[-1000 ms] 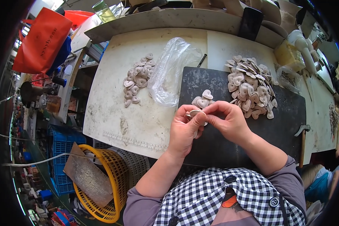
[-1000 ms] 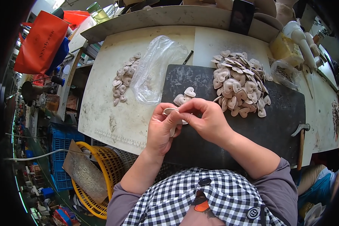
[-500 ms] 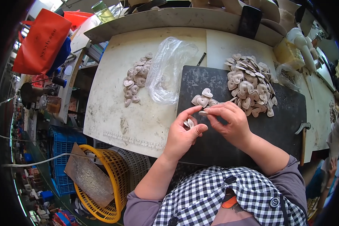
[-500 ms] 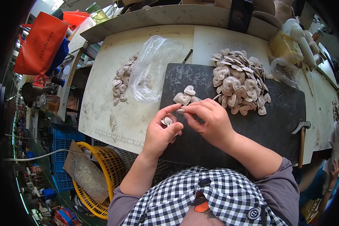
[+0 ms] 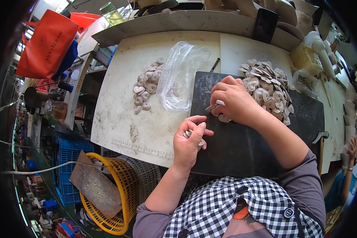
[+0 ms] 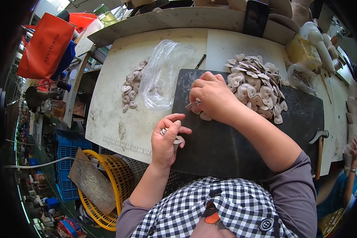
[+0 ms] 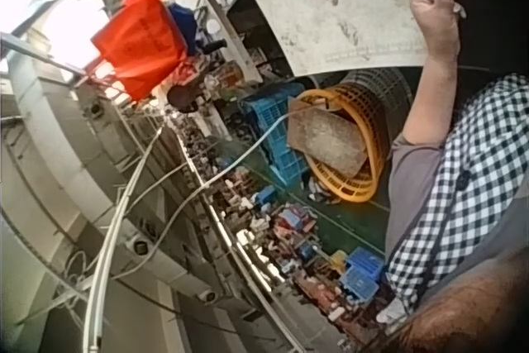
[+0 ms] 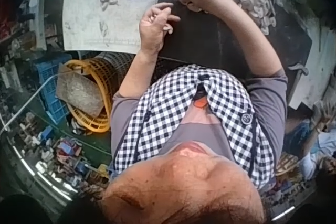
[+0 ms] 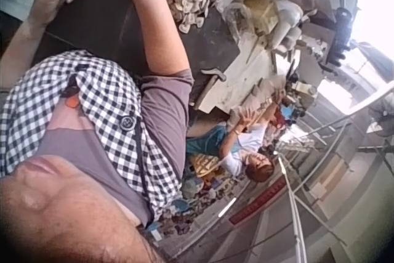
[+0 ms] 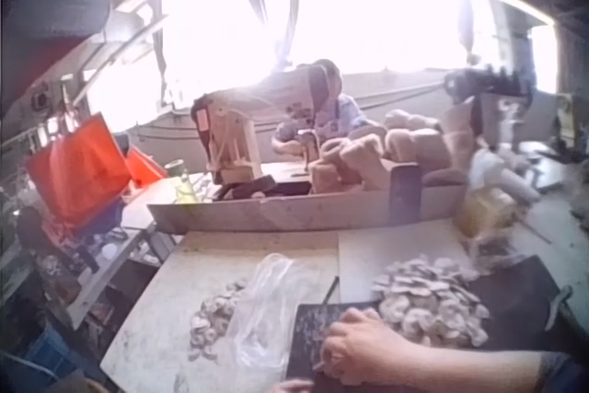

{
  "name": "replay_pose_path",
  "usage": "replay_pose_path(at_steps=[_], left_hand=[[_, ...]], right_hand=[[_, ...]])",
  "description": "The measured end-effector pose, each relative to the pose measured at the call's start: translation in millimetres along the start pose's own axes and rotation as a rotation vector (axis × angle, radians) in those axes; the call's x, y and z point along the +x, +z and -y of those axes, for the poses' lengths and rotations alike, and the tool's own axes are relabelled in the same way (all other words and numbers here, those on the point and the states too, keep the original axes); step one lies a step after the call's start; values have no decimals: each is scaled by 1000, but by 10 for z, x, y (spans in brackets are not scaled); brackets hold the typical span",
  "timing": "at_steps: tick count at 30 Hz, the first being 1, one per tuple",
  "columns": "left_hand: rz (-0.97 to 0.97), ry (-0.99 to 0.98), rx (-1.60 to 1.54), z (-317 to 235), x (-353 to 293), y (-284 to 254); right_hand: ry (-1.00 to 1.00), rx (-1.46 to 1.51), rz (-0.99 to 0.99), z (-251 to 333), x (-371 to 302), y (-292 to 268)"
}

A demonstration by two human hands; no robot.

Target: Sorting and stacking small heart-shaped leather pieces at a workbench in a shoe factory.

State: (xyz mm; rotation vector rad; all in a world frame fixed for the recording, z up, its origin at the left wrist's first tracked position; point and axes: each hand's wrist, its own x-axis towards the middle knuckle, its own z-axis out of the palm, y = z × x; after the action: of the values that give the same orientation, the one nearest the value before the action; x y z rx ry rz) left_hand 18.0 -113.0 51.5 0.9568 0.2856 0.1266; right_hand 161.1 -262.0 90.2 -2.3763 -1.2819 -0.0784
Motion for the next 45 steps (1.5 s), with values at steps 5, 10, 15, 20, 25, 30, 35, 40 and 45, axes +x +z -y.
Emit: replay_pose_path(at_steps=[5,10,15,20,25,30,35,40,45], left_hand=[[-38,154,320,-33,136,-9],[22,175,277,37,221,7],[-65,153,116,16,199,-10],[-4,97,120,24,198,-12],[103,16,217,-21,227,-18],[201,-65,169,-50,233,162],[132,-75,-41,18,281,87],[27,6,-11,-53,221,46],[37,90,117,35,199,58]], right_hand=[[309,556,-62,158,-128,-112],[302,773,-54,195,-162,-104],[237,35,-101,-10,-71,63],[225,61,6,-23,-4,145],[229,437,-142,32,-49,6],[340,874,-118,223,-189,-46],[-91,313,-176,311,-283,-30],[135,148,-129,216,-410,-33],[153,-34,-91,155,-465,10]])
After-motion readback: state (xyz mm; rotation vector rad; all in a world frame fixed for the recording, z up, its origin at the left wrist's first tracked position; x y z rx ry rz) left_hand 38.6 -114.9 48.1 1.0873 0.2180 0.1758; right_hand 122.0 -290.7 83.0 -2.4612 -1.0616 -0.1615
